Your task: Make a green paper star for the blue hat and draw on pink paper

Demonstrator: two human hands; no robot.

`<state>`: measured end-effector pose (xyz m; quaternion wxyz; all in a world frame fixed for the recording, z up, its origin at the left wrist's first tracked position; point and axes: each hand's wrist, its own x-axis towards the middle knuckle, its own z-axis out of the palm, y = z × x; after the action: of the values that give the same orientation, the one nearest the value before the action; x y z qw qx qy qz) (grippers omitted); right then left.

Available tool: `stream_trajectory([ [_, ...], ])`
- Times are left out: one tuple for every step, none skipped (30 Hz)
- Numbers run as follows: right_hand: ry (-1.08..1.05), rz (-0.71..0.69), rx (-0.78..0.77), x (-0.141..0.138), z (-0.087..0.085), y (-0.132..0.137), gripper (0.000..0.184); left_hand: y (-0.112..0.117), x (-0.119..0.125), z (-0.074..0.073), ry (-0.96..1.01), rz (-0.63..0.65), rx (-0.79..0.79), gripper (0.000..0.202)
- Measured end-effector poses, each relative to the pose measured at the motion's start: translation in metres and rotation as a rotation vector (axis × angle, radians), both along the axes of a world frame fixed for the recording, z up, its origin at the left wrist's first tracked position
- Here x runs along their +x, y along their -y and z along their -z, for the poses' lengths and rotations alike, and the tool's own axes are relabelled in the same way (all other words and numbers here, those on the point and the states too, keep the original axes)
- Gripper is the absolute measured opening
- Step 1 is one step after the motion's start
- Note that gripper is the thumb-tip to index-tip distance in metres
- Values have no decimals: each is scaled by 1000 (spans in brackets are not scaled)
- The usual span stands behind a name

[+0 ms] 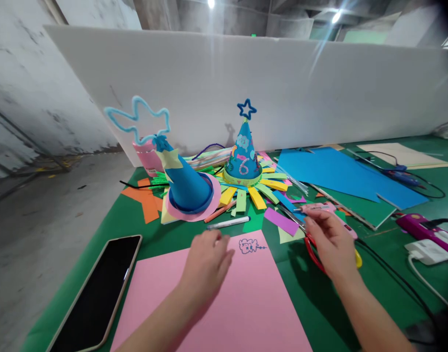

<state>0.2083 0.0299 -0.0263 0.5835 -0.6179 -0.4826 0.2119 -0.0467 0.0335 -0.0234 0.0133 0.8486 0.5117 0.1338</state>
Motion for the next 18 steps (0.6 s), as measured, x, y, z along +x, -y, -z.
stream_trajectory([
  [123, 8, -50, 9, 0, 3, 22, 14, 3, 4, 67, 79, 30, 27],
  [240, -15, -125, 15, -1, 8, 22, 27, 6, 9, 111, 168, 46, 29],
  [326, -58, -186, 19, -1, 14, 22, 40, 9, 15, 139, 241, 82, 30],
  [388, -124, -246, 19, -1, 20, 21, 50, 11, 22, 161, 291, 139, 32],
  [426, -203, -298, 15, -1, 27, 21, 58, 13, 29, 134, 341, 182, 35],
  [445, -305, -359, 9, 0, 35, 21, 64, 15, 35, 91, 375, 224, 39],
  [438, -381, -408, 2, 0, 43, 22, 68, 17, 40, 35, 398, 238, 40],
  [428, -435, -446, -7, 1, 51, 25, 70, 18, 45, -12, 405, 241, 42],
  [439, -456, -451, -16, 2, 57, 28, 71, 19, 48, -38, 399, 251, 42],
  [458, -459, -443, -25, 3, 63, 31, 71, 20, 51, -49, 388, 260, 41],
  [477, -453, -441, -32, 4, 67, 36, 71, 20, 53, -42, 372, 276, 40],
  [489, -443, -442, -37, 6, 70, 40, 71, 21, 54, -19, 355, 300, 38],
  [488, -429, -451, -41, 8, 72, 43, 71, 21, 55, 6, 339, 323, 35],
  [471, -412, -467, -43, 10, 72, 46, 71, 22, 55, 33, 326, 347, 33],
  [438, -390, -484, -44, 12, 71, 48, 72, 22, 54, 57, 317, 363, 32],
  [392, -368, -502, -44, 13, 69, 49, 73, 22, 53, 75, 307, 369, 30],
  [337, -352, -521, -44, 13, 67, 51, 73, 23, 52, 86, 301, 369, 29],
  [279, -343, -540, -44, 13, 64, 52, 74, 23, 51, 89, 297, 362, 28],
])
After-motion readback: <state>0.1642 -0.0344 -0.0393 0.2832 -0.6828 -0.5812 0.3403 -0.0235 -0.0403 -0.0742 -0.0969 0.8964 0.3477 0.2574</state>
